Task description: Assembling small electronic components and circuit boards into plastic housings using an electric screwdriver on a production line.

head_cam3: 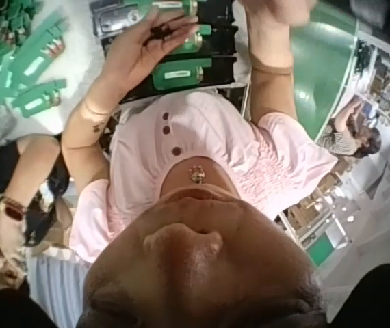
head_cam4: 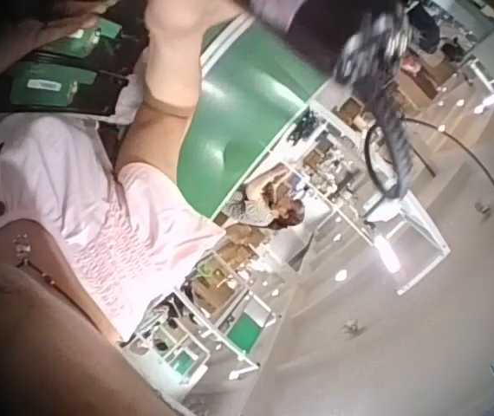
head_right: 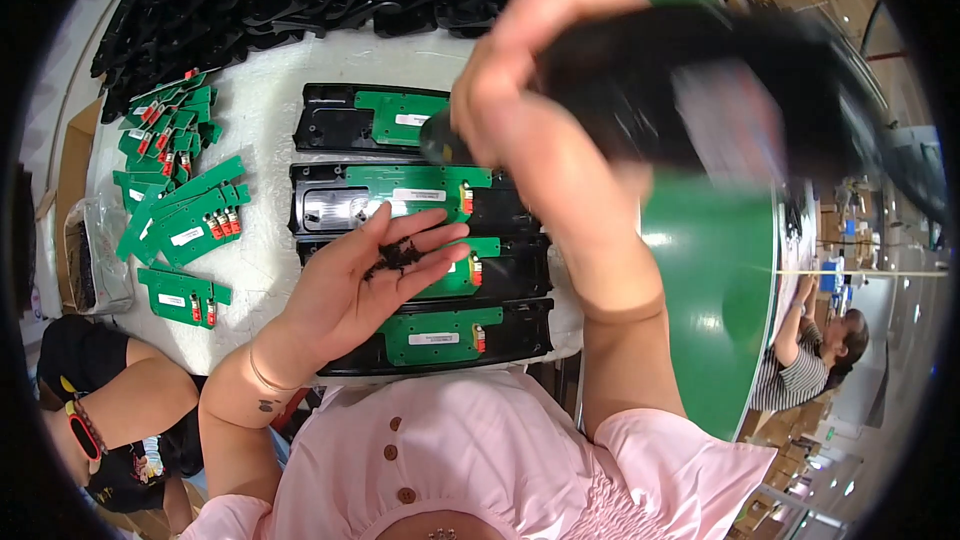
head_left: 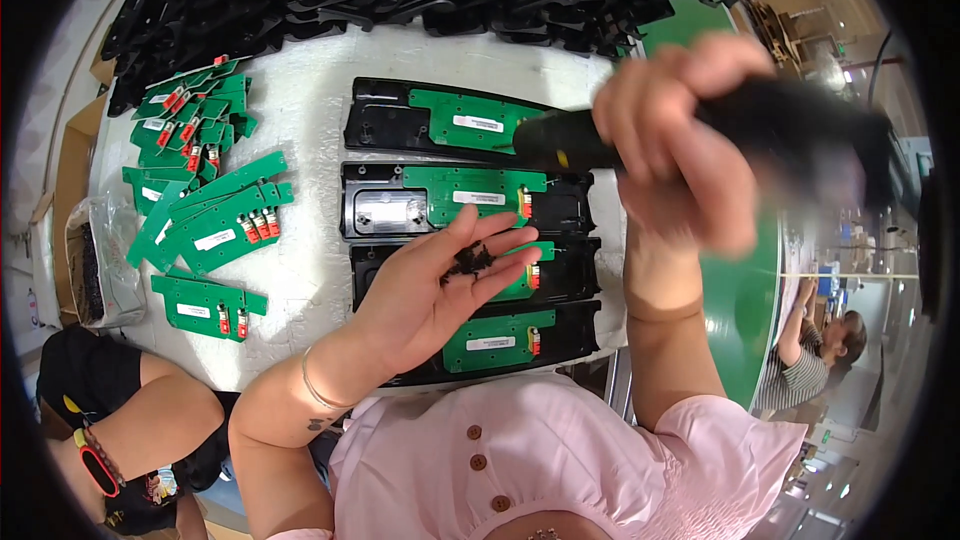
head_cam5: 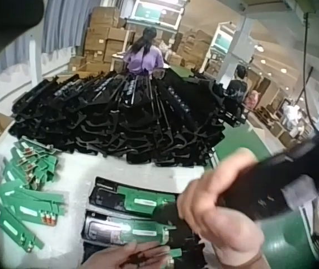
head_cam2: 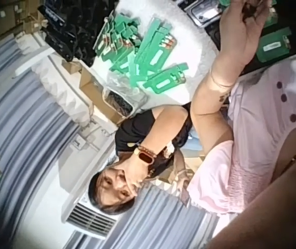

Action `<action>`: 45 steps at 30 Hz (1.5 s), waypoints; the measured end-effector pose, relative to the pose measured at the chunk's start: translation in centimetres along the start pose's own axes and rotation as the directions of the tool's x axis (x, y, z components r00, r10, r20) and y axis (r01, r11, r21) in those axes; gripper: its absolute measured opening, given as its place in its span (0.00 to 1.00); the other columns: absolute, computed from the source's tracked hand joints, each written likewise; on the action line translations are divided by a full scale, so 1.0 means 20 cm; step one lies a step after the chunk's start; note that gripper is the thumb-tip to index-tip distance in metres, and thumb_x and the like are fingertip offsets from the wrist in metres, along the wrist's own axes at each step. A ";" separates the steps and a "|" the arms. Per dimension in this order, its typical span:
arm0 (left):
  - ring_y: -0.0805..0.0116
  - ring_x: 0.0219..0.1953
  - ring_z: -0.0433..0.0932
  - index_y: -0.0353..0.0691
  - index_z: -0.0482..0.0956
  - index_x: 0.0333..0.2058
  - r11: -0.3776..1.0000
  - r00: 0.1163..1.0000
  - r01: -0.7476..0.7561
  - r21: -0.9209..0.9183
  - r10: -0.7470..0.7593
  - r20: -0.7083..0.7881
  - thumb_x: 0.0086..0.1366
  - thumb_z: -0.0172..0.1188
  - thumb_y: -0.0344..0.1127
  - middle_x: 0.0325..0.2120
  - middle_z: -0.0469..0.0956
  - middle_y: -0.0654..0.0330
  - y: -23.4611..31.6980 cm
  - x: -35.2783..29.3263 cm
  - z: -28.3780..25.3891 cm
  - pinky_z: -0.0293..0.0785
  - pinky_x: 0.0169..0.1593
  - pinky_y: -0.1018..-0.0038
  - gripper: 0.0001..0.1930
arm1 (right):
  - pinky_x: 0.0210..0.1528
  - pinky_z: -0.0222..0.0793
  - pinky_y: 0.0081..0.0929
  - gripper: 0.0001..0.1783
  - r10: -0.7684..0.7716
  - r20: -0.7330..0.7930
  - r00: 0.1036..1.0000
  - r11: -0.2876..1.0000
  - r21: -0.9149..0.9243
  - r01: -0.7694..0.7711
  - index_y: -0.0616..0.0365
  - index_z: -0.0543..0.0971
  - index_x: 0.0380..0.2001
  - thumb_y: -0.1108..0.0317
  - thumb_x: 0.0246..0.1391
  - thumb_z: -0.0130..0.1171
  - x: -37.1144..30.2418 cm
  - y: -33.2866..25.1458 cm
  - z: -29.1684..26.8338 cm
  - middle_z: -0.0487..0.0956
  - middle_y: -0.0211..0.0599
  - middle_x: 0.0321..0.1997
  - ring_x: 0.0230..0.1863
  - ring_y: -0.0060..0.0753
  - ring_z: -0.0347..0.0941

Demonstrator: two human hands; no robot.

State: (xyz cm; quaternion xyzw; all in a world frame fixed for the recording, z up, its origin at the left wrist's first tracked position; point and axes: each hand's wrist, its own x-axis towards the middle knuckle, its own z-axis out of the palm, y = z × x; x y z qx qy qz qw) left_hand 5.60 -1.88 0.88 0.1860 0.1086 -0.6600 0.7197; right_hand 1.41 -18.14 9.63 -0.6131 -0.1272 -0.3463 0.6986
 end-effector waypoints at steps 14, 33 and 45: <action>0.66 0.36 0.77 0.33 0.70 0.41 0.973 0.995 -0.045 0.228 0.024 0.095 0.66 0.44 0.32 0.33 0.76 0.53 0.00 0.00 -0.01 0.76 0.38 0.79 0.11 | 0.24 0.58 0.26 0.10 0.141 -0.190 0.972 0.952 -0.243 -0.186 0.63 0.66 0.29 0.76 0.38 0.46 0.02 0.16 -0.20 0.65 0.33 0.15 0.14 0.24 0.57; 0.75 0.34 0.76 0.37 0.73 0.38 0.976 0.981 -0.193 0.098 0.190 0.032 0.62 0.52 0.33 0.33 0.76 0.60 0.03 0.01 -0.06 0.75 0.38 0.84 0.09 | 0.22 0.58 0.20 0.10 0.023 -0.002 1.000 0.997 0.075 -0.023 0.58 0.64 0.31 0.75 0.41 0.49 -0.03 -0.06 -0.07 0.68 0.27 0.16 0.16 0.18 0.61; 0.79 0.31 0.76 0.38 0.73 0.35 0.987 0.981 -0.160 -0.013 0.161 0.104 0.63 0.52 0.38 0.31 0.76 0.62 0.00 0.02 -0.09 0.75 0.33 0.87 0.09 | 0.19 0.60 0.07 0.16 -0.010 0.263 0.965 1.000 0.020 0.005 0.49 0.65 0.32 0.72 0.38 0.58 -0.08 -0.23 0.06 0.72 0.17 0.14 0.15 0.11 0.67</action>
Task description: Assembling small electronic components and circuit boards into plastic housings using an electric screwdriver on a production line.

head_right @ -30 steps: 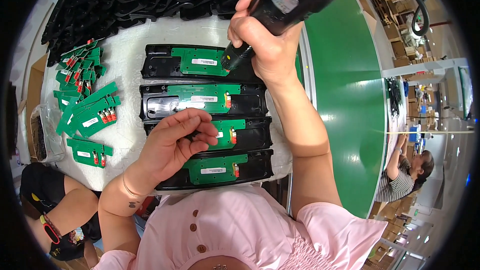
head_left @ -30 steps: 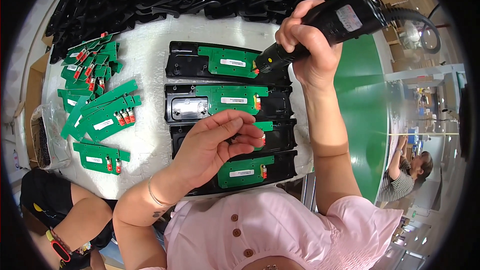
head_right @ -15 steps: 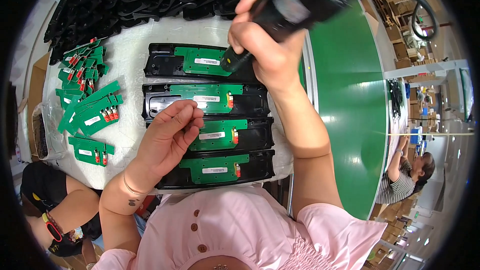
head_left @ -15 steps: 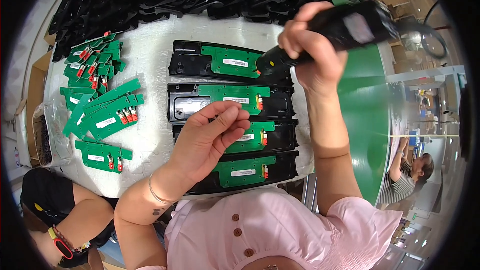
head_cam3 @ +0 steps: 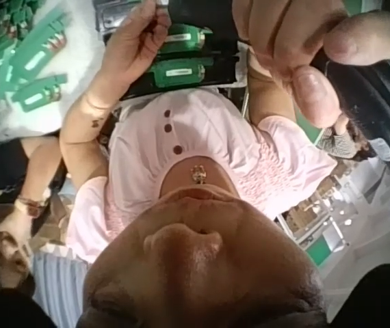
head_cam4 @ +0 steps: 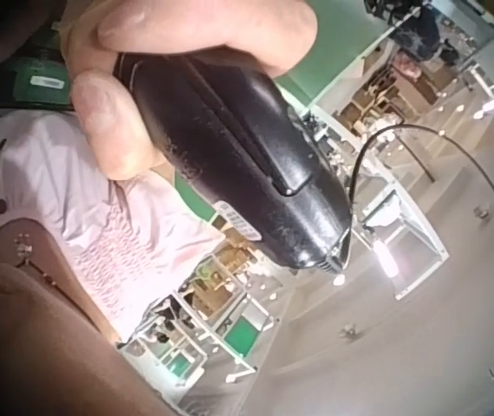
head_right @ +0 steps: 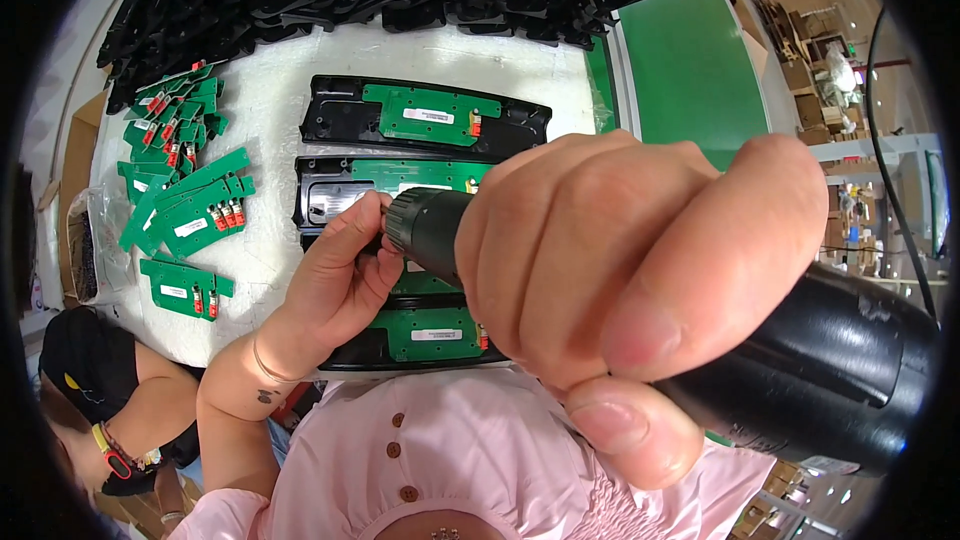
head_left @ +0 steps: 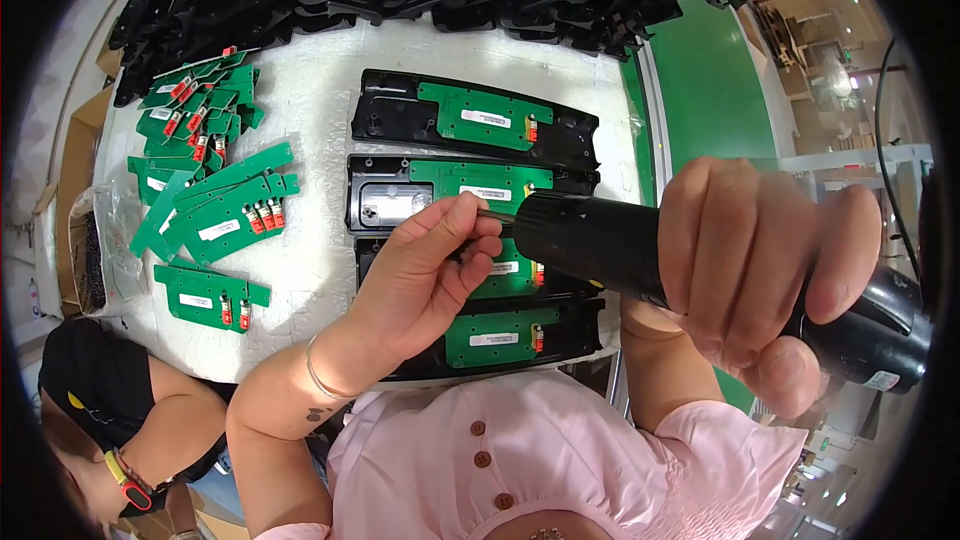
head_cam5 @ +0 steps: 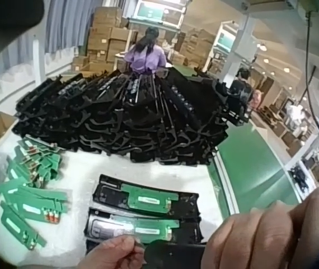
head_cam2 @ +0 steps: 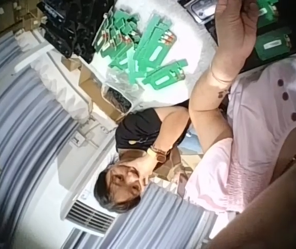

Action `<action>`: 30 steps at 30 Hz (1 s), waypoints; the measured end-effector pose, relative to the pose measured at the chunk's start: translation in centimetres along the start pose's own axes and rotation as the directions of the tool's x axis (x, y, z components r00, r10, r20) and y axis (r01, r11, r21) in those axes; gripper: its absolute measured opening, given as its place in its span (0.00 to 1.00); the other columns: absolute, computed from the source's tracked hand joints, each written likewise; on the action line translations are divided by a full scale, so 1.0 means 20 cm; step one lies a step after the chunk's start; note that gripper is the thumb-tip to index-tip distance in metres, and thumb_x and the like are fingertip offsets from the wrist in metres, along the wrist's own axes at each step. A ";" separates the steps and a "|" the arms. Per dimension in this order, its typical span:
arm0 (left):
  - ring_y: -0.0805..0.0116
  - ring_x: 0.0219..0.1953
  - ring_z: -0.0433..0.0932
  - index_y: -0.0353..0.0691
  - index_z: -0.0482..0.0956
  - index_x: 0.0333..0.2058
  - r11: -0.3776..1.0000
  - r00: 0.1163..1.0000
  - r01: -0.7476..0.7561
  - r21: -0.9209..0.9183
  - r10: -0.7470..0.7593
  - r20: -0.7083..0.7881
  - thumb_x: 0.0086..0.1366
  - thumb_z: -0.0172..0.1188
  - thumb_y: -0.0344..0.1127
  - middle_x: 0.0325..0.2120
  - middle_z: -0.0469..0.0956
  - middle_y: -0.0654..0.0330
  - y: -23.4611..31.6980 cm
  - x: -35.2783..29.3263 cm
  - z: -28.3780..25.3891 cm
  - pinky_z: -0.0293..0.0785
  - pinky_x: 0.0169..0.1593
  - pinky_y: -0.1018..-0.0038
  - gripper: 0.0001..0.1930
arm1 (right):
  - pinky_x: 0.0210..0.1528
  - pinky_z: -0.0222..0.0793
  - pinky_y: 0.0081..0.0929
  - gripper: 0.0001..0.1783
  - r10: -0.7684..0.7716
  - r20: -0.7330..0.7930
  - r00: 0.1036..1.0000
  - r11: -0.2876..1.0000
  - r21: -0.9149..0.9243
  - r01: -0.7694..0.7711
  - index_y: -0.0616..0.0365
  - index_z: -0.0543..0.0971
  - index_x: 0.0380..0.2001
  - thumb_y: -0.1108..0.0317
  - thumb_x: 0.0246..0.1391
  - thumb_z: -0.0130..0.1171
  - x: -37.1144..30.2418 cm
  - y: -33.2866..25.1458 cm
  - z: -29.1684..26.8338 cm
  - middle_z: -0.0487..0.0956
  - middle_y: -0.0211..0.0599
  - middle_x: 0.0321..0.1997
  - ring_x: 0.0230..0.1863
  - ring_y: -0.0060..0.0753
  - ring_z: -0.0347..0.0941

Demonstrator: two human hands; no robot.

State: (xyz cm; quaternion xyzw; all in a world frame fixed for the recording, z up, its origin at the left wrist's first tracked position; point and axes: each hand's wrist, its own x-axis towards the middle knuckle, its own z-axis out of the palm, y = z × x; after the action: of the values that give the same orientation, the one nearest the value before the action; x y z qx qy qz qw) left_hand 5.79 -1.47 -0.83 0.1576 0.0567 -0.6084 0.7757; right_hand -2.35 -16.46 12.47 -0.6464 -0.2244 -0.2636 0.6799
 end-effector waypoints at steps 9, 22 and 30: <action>0.56 0.50 0.69 0.26 0.59 0.53 0.986 0.987 0.148 0.070 -0.144 -0.065 0.68 0.38 0.41 0.49 0.66 0.44 0.00 -0.02 0.10 0.68 0.53 0.72 0.23 | 0.26 0.56 0.25 0.12 -0.056 -0.395 0.917 0.970 -0.241 -0.044 0.62 0.67 0.33 0.72 0.42 0.47 0.05 0.27 -0.21 0.60 0.29 0.14 0.15 0.24 0.56; 0.70 0.35 0.77 0.35 0.71 0.40 0.955 0.997 0.076 0.288 -0.083 0.010 0.63 0.51 0.32 0.32 0.76 0.56 -0.01 -0.03 0.05 0.75 0.38 0.80 0.09 | 0.20 0.62 0.23 0.06 0.028 -0.559 0.828 0.969 -0.188 -0.160 0.65 0.69 0.25 0.79 0.37 0.50 0.03 0.39 -0.49 0.68 0.36 0.14 0.14 0.26 0.63; 0.70 0.34 0.77 0.35 0.72 0.41 0.951 0.997 0.074 0.301 -0.059 -0.057 0.60 0.54 0.30 0.33 0.77 0.58 0.00 0.02 0.07 0.75 0.39 0.80 0.11 | 0.21 0.62 0.22 0.05 0.093 -0.495 0.864 0.961 -0.182 -0.207 0.64 0.68 0.23 0.80 0.37 0.50 0.05 0.42 -0.57 0.68 0.35 0.14 0.14 0.24 0.63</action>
State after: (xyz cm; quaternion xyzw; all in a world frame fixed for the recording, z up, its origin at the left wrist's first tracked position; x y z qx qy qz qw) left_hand 5.69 -2.20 0.34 0.2869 -0.0134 -0.6318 0.7200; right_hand 3.40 -27.71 5.92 -0.6500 0.0349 -0.3861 0.6536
